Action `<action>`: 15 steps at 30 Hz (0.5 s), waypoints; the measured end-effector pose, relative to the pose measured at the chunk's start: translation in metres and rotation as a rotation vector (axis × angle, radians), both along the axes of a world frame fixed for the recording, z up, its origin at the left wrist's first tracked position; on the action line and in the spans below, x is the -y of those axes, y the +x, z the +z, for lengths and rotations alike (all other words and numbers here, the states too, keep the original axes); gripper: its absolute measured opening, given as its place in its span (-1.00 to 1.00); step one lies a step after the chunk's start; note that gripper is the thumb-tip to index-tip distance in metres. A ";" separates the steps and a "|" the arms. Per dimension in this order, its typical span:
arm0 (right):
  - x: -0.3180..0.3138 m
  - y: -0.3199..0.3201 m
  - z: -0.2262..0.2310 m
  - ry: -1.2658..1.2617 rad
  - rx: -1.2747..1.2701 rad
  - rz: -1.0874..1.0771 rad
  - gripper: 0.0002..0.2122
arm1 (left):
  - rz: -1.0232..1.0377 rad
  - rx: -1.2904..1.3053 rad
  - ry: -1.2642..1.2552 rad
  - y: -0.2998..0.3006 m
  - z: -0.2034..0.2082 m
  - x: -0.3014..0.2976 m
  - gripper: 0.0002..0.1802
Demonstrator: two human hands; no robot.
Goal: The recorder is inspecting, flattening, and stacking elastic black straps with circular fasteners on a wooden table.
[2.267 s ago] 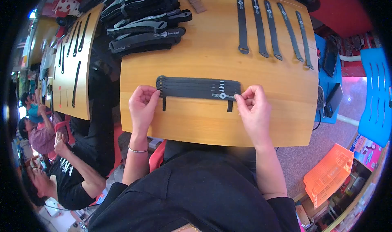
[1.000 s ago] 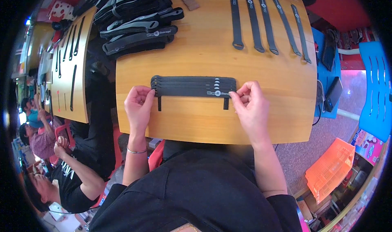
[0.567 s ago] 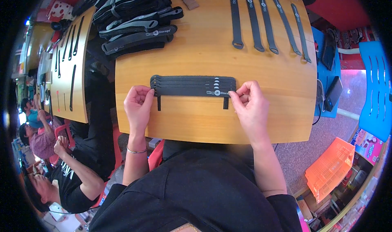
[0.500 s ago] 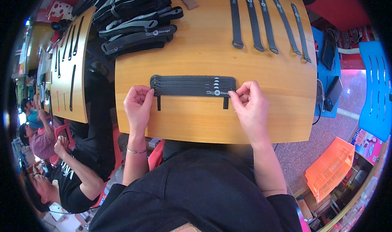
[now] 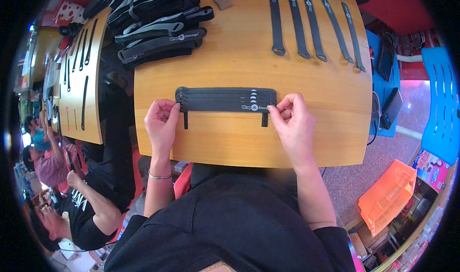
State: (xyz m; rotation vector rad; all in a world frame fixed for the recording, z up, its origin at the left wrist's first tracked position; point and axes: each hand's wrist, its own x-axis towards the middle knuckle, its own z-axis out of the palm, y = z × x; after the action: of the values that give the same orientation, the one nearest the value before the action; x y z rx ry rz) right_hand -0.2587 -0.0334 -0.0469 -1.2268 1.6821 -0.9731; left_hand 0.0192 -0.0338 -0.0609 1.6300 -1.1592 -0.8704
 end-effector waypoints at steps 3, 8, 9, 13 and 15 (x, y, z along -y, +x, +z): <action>0.000 0.002 0.000 -0.001 0.003 -0.020 -0.78 | 0.008 -0.002 0.002 0.000 0.000 0.000 -0.92; 0.000 0.001 0.000 -0.006 -0.025 -0.012 -0.78 | 0.004 -0.004 0.001 0.000 0.000 0.000 -0.92; 0.000 0.000 -0.001 -0.006 -0.034 0.008 -0.78 | 0.005 -0.001 0.000 0.000 0.000 0.000 -0.92; 0.000 0.002 0.000 -0.011 -0.045 -0.014 -0.77 | 0.011 -0.010 -0.001 0.000 -0.002 0.000 -0.92; 0.000 0.001 -0.001 -0.016 -0.035 -0.014 -0.77 | 0.014 0.001 0.000 0.000 -0.001 0.000 -0.92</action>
State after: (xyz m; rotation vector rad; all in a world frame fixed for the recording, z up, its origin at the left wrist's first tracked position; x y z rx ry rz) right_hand -0.2573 -0.0334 -0.0480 -1.2507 1.7150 -0.9807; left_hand 0.0189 -0.0342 -0.0617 1.6366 -1.1477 -0.8604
